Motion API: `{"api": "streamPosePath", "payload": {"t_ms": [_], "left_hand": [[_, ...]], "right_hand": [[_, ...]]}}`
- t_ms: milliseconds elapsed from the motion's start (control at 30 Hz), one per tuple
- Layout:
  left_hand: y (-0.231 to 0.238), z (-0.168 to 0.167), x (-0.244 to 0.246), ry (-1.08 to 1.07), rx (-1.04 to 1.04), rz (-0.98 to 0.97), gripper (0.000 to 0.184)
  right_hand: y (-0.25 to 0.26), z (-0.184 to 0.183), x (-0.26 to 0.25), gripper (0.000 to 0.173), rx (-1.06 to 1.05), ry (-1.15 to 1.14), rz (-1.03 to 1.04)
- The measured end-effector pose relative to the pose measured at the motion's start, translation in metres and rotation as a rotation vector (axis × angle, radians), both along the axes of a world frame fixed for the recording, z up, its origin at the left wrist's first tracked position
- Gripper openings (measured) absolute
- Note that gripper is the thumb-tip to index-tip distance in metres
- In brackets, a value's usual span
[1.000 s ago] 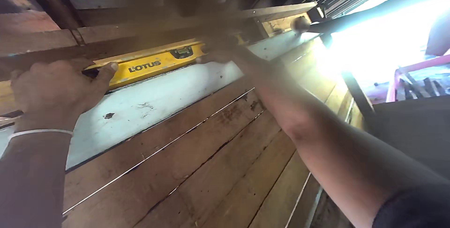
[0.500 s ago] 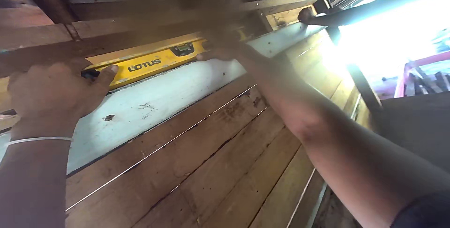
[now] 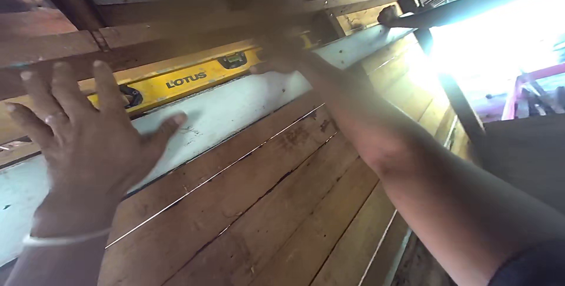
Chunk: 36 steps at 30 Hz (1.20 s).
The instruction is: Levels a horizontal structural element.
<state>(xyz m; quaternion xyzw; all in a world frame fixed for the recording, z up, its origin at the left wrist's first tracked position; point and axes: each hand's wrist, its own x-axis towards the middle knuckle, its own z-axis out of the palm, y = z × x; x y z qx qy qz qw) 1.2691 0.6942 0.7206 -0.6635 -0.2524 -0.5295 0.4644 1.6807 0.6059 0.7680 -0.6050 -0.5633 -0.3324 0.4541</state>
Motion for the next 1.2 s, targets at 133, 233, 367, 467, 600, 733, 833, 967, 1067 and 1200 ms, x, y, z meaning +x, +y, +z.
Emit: {"api": "streamPosePath", "payload": {"t_ms": [133,233,367,467,600,733,833,967,1067,1200], "left_hand": [[-0.02,-0.038,0.005,0.152,-0.024,0.126,0.152],[-0.005,-0.034,0.002,0.147,-0.065,0.195,0.151],[-0.004,-0.029,0.003,0.162,-0.063,0.228,0.147],[-0.001,-0.028,0.002,0.174,-0.038,0.231,0.144],[0.003,-0.026,0.001,0.178,-0.042,0.214,0.144],[0.001,-0.016,0.001,0.174,-0.048,0.234,0.142],[0.004,-0.015,0.0,0.183,-0.029,0.215,0.142],[0.005,-0.016,0.0,0.17,-0.031,0.211,0.142],[0.008,-0.016,0.0,0.17,-0.029,0.207,0.142],[0.011,-0.015,0.0,0.173,-0.018,0.199,0.141]], "right_hand": [[-0.006,-0.002,-0.003,0.094,-0.006,0.011,-0.002],[-0.004,0.0,-0.005,0.092,-0.028,0.008,-0.005],[-0.005,0.0,-0.005,0.091,-0.025,0.014,-0.007],[-0.005,-0.001,-0.006,0.092,-0.02,0.01,-0.01],[-0.007,-0.003,-0.007,0.091,-0.004,0.013,-0.012],[-0.006,0.001,-0.007,0.087,0.013,0.03,-0.008],[-0.007,0.003,-0.009,0.084,0.012,0.04,-0.004],[-0.001,0.006,-0.005,0.085,0.008,0.036,-0.007],[0.0,0.005,-0.004,0.086,0.014,0.033,-0.027],[-0.004,0.002,-0.009,0.084,0.015,0.042,-0.014]]}}
